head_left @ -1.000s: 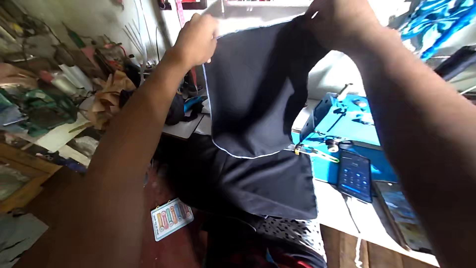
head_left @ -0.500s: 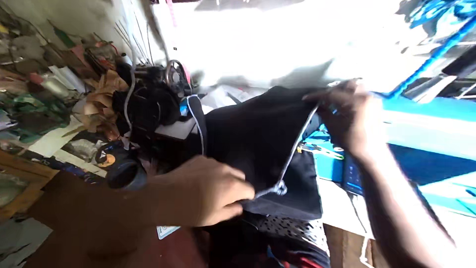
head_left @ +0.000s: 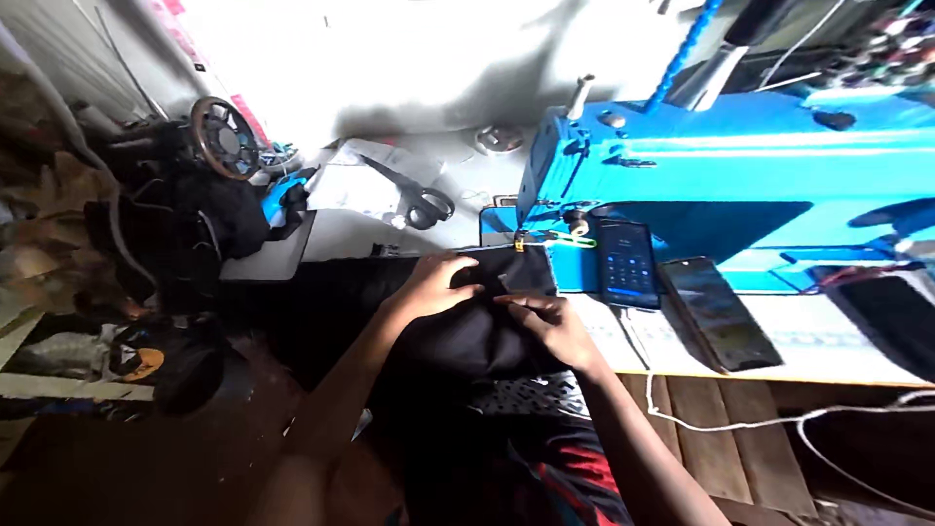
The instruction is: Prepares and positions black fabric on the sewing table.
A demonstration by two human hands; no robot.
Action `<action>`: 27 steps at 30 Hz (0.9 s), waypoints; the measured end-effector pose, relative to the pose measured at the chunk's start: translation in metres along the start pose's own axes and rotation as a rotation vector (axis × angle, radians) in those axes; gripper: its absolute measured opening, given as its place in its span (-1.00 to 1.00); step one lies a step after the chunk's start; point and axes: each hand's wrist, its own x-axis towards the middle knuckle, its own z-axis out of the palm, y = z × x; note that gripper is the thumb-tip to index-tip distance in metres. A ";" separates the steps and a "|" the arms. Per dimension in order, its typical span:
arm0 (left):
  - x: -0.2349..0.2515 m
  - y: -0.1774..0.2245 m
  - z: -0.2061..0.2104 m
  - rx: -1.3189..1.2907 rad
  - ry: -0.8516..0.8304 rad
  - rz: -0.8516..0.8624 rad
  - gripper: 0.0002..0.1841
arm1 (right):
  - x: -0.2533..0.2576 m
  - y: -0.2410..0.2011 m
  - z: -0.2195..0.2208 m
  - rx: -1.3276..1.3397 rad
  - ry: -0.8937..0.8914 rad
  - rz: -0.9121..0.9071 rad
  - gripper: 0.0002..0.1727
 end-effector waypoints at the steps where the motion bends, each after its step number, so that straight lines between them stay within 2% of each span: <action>1: 0.000 0.005 0.000 -0.029 -0.028 0.000 -0.54 | -0.002 0.001 0.000 0.004 0.038 -0.003 -0.75; 4: -0.008 0.020 0.003 -0.115 -0.115 -0.042 -0.55 | -0.011 -0.001 -0.006 0.016 0.078 -0.006 -0.83; 7: -0.031 0.040 0.002 -0.213 -0.167 -0.079 -0.57 | -0.017 -0.014 -0.020 0.034 0.047 -0.082 -0.81; 12: -0.096 0.064 0.006 -0.279 -0.189 -0.314 -0.68 | -0.020 -0.033 -0.055 0.018 0.084 -0.171 -0.73; 15: -0.129 0.068 0.011 -0.188 -0.048 -0.293 -0.72 | -0.019 -0.038 -0.070 0.022 0.087 -0.174 -0.73; 19: -0.147 0.066 -0.015 -0.240 -0.042 -0.343 -0.74 | -0.017 -0.031 -0.080 -0.019 0.077 -0.166 -0.76; 21: -0.147 0.060 -0.036 -0.298 -0.022 -0.349 -0.75 | -0.015 -0.026 -0.083 0.009 0.074 -0.153 -0.78; 25: -0.134 0.034 -0.075 -0.230 0.215 -0.198 -0.81 | -0.014 -0.017 -0.085 0.134 0.049 -0.136 -0.80; 27: -0.114 0.025 -0.089 -0.163 0.328 -0.152 -0.81 | -0.010 -0.016 -0.083 0.038 0.073 -0.183 -0.81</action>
